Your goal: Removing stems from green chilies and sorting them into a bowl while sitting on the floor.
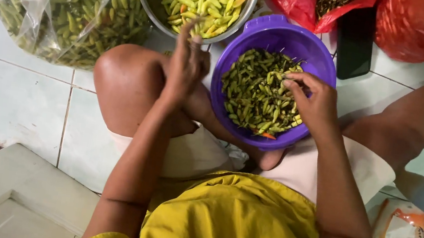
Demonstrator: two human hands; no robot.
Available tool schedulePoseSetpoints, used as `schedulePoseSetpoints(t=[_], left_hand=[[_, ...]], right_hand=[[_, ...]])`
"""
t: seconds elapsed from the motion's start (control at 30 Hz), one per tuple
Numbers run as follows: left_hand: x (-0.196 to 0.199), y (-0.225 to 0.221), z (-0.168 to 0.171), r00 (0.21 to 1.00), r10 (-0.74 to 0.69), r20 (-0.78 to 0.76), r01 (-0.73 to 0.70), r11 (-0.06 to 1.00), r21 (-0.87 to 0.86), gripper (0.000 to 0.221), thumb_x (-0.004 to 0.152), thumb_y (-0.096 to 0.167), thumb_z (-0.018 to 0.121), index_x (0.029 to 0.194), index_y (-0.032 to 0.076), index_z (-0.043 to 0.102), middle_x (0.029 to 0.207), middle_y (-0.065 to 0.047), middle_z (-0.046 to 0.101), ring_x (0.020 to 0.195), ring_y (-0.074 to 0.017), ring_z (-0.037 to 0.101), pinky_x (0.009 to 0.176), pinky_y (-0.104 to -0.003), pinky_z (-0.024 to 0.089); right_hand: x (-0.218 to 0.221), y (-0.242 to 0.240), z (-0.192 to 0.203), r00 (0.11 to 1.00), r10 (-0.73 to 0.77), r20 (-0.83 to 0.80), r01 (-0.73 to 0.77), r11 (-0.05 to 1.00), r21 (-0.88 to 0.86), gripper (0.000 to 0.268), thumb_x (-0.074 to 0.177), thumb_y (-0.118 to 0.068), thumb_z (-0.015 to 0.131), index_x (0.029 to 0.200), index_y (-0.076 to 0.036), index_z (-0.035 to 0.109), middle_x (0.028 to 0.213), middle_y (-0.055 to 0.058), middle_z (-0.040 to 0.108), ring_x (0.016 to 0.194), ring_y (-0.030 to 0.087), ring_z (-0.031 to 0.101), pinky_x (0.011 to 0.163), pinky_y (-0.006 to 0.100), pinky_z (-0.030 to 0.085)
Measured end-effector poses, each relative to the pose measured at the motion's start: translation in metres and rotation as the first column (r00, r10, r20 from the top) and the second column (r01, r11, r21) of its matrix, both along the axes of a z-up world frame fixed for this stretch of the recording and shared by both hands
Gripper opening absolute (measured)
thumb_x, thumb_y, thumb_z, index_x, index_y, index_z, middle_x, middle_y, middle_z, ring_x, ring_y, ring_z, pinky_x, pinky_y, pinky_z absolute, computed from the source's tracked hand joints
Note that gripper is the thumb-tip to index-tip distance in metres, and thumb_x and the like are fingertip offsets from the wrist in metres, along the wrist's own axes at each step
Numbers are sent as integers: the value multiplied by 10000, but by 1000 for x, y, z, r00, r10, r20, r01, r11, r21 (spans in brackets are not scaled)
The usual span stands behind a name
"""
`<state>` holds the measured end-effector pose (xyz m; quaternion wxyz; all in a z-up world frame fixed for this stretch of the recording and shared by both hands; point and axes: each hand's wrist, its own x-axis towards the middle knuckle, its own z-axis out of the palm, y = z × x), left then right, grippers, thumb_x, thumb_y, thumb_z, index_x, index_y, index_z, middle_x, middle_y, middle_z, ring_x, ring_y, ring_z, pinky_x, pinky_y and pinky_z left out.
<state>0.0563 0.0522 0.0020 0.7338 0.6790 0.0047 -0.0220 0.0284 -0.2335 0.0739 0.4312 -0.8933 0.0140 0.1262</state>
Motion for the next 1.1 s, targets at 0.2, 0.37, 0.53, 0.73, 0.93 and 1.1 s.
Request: schedulePoseSetpoints(t=[0.2,0.37,0.53,0.73,0.93,1.1], left_hand=[[2,-1,-9,997,-58,-57,60,998,27,645,1189,344,388,1672,237,-25,933,-127,696,528,-97,515,448,-263,458],[-7,-12,5,983,-163,-83,164,986,16,700,1153,418,384,1672,222,-43,857,-84,668,531,-86,497,456,-266,466],[-32,-35,40,917,-360,-170,392,891,230,563,1129,445,382,1636,238,254,641,-112,717,576,-338,724,607,-480,550],[-52,-52,1,876,-445,-186,480,842,245,547,1072,500,478,1522,190,459,587,34,705,591,-218,735,680,-398,578],[-46,-42,12,856,-470,-215,506,848,160,597,1092,481,453,1551,101,416,821,-198,754,779,-431,740,769,-557,566],[-47,-34,25,814,-553,-177,575,811,108,571,1113,364,422,1569,29,350,840,-243,742,782,-467,730,753,-575,571]], right_hand=[[-4,12,18,971,2,239,-4,1000,4,131,965,18,727,1090,57,735,980,104,740,812,189,651,755,289,517],[-12,23,11,983,-111,149,79,975,205,134,975,48,727,1104,34,697,987,61,714,834,117,625,788,229,520],[-18,32,-11,962,-185,199,119,945,304,143,997,-12,797,1101,51,723,901,163,739,901,112,644,761,320,557],[-21,50,-13,957,-143,253,76,963,258,131,984,-27,824,1024,42,719,919,168,738,888,202,709,761,363,578],[-18,56,0,952,-38,304,-16,985,173,118,1021,-38,795,1017,35,703,948,157,728,950,240,707,824,401,559],[-23,35,-26,992,-22,127,-25,934,357,114,973,27,795,1027,42,695,983,132,697,988,175,653,888,354,532]])
